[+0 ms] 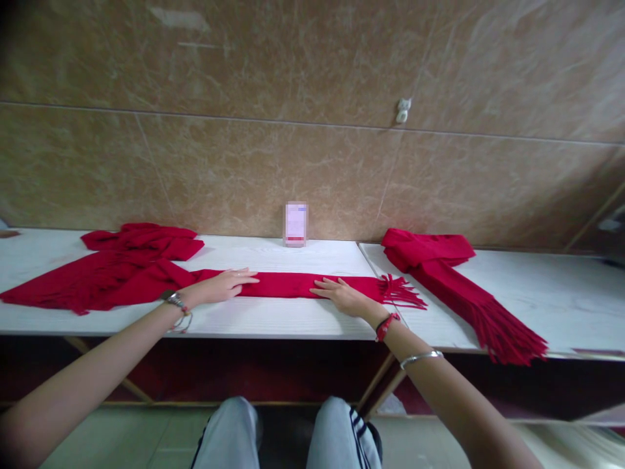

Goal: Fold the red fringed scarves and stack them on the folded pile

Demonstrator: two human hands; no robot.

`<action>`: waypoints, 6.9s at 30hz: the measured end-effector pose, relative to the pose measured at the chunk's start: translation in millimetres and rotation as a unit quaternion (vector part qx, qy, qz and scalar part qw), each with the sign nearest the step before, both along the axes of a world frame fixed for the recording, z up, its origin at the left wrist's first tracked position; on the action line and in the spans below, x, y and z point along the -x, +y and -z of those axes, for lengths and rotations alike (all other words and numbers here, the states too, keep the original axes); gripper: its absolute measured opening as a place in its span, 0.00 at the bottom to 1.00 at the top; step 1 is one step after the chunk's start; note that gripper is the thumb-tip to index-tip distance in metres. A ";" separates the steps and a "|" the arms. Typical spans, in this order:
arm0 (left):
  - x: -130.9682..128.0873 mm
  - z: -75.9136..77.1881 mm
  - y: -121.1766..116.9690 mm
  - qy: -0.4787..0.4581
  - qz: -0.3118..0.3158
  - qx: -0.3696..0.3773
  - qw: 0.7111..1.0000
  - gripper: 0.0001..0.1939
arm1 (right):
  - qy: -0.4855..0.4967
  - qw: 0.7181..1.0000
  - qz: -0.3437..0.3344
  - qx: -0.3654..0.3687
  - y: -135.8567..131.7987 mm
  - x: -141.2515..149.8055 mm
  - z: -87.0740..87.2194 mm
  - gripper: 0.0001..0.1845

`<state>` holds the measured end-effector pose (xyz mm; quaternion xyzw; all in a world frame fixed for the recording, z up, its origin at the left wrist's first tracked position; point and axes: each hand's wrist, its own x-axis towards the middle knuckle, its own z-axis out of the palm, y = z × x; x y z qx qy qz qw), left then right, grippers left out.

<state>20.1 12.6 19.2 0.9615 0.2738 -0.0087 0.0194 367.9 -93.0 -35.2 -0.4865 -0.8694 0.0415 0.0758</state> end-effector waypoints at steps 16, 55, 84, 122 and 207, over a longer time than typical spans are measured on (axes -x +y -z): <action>-35.7 32.8 41.5 -0.001 0.024 -0.007 1.000 0.23 | 0.011 0.996 0.084 -0.033 27.9 -32.9 0.6 0.25; -128.4 42.3 50.9 -0.064 0.081 0.008 0.995 0.22 | 0.123 0.985 0.120 -0.006 29.4 -112.9 -18.3 0.21; -149.2 16.9 39.2 -0.093 0.121 -0.011 0.988 0.19 | 0.114 0.986 0.109 -0.047 39.1 -103.7 -19.4 0.11; -198.2 44.2 30.2 -0.063 0.154 0.035 0.985 0.22 | 0.001 0.946 0.299 -0.124 50.5 -131.3 3.8 0.23; -195.2 35.5 26.3 -0.041 0.129 0.034 0.990 0.22 | -0.067 0.972 0.208 -0.082 58.7 -118.1 -21.0 0.19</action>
